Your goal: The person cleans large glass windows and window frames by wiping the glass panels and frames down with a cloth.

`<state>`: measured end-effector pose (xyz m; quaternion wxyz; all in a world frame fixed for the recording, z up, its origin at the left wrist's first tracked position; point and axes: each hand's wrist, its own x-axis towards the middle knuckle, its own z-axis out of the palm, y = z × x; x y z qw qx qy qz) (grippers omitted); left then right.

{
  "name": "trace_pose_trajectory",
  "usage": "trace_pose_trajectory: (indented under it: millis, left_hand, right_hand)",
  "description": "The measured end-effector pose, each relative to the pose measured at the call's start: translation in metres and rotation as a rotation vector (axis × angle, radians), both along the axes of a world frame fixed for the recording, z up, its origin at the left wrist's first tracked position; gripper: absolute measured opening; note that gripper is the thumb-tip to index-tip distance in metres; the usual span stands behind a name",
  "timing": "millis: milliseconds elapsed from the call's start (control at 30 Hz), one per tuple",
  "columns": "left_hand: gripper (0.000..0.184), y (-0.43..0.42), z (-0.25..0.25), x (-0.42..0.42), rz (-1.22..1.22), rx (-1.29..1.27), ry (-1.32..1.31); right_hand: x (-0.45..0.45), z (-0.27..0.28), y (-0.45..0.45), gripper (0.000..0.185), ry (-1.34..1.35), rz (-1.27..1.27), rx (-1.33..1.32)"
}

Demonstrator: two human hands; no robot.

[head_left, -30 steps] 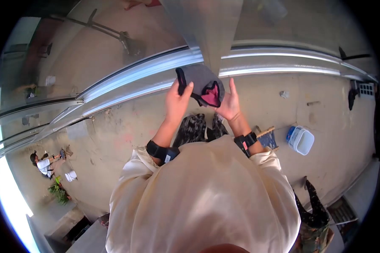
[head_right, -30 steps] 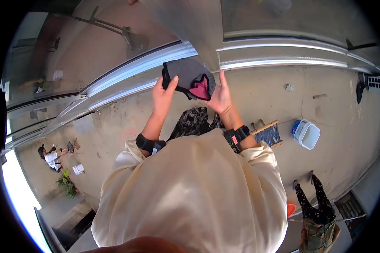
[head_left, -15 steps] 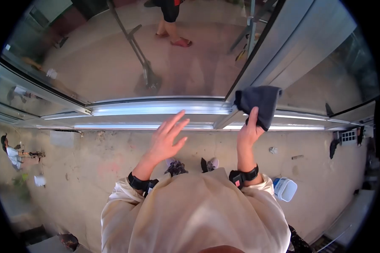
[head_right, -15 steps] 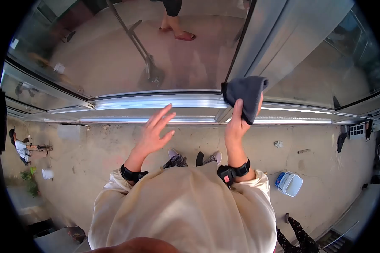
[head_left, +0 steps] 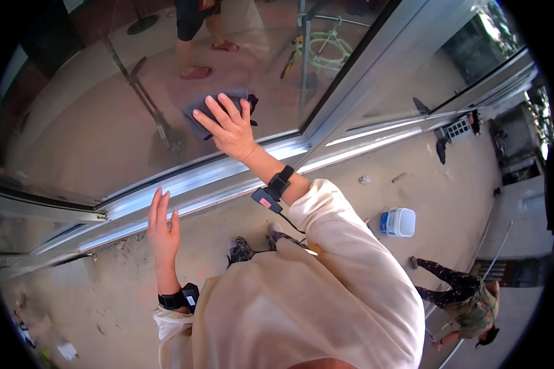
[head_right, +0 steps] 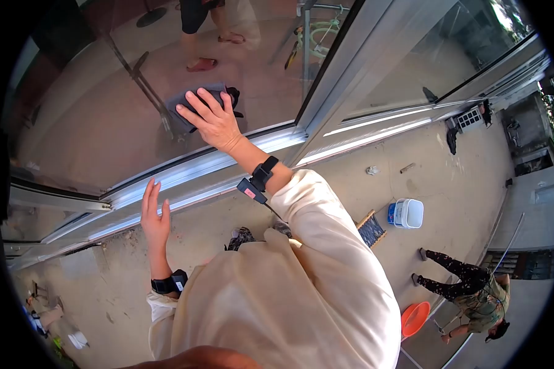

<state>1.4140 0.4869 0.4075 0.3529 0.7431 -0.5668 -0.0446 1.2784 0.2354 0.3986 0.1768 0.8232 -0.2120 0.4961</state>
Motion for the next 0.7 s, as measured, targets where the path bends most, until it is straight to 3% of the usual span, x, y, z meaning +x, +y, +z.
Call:
trace_pose_trajectory:
  millis: [100,233,300,400,500,567,633,700]
  left_hand:
    - [0.042,0.040,-0.031,0.033,0.076,0.021,-0.013]
    - [0.043,0.109,-0.072,0.057,0.225,0.127,0.034]
    - [0.044,0.117,-0.077,0.057,0.296,0.193,0.121]
    - [0.044,0.104,-0.072,0.046,0.358,0.173,0.250]
    - [0.044,0.053,-0.051,0.020,0.289,0.155,0.227]
    - [0.044,0.027,-0.051,0.006,0.155,0.091,0.079]
    - [0.044,0.001,-0.039,-0.013,0.129,0.094,0.101]
    - [0.043,-0.011,-0.025,-0.036,0.134,0.098,0.127]
  right_hand:
    - [-0.047,0.029,-0.031,0.056,0.062,-0.052,-0.121]
    - [-0.102,0.109,-0.073,0.058,-0.415,-0.158,-0.041]
    - [-0.111,0.130,-0.082,0.059,-0.471,-0.162,-0.032]
    - [-0.116,0.086,-0.079,0.059,-0.400,-0.170,0.009]
    - [-0.127,-0.004,-0.069,0.059,-0.303,-0.193,0.146]
    - [-0.137,-0.028,-0.061,0.060,-0.272,-0.171,0.208]
    - [-0.144,-0.022,-0.068,0.060,-0.238,-0.139,0.259]
    - [-0.145,0.023,-0.074,0.062,-0.270,-0.106,0.144]
